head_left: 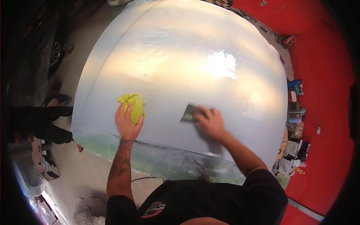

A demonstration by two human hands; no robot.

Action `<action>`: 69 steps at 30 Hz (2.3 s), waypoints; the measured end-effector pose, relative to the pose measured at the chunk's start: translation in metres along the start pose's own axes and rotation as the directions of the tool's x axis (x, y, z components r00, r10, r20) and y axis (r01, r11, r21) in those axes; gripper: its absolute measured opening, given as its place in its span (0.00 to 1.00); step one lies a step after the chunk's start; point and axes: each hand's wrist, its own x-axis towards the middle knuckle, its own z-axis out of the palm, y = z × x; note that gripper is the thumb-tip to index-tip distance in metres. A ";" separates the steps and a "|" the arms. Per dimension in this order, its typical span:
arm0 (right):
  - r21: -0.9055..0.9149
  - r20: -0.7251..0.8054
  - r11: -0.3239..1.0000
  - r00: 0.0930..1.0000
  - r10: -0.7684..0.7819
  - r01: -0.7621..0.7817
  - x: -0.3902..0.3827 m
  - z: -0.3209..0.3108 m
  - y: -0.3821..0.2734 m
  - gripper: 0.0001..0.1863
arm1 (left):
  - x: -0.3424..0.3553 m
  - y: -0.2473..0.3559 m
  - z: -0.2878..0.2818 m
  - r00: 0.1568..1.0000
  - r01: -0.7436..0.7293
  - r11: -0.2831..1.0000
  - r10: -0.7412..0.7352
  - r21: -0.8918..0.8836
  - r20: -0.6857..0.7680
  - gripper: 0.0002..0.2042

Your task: The person sands the surface of a car hood using sandpaper and a sanding block while wiping it with a cloth.

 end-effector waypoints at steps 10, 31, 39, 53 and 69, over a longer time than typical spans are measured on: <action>-0.039 -0.240 0.920 0.897 0.370 -0.390 0.048 -0.002 0.067 0.24 | 0.000 0.000 0.000 1.000 -0.017 1.000 0.017 -0.024 -0.006 0.35; 0.022 -0.186 0.887 0.870 0.457 -0.461 -0.091 0.021 -0.033 0.22 | 0.005 0.004 0.003 0.997 -0.077 0.997 0.077 -0.017 -0.018 0.34; 0.040 -0.405 -0.041 -0.054 0.913 -0.998 -0.181 -0.042 0.104 0.22 | 0.006 0.003 0.005 0.991 -0.131 0.991 0.131 0.009 -0.031 0.34; 0.061 -0.437 -0.018 -0.043 0.898 -0.998 -0.262 -0.044 0.086 0.21 | 0.016 -0.024 0.005 0.974 -0.090 0.983 0.121 -0.158 0.192 0.42; 0.142 -0.396 0.332 0.254 0.882 -0.933 -0.264 -0.011 -0.019 0.22 | 0.041 0.023 -0.002 0.795 -0.123 0.971 0.221 -0.207 0.565 0.46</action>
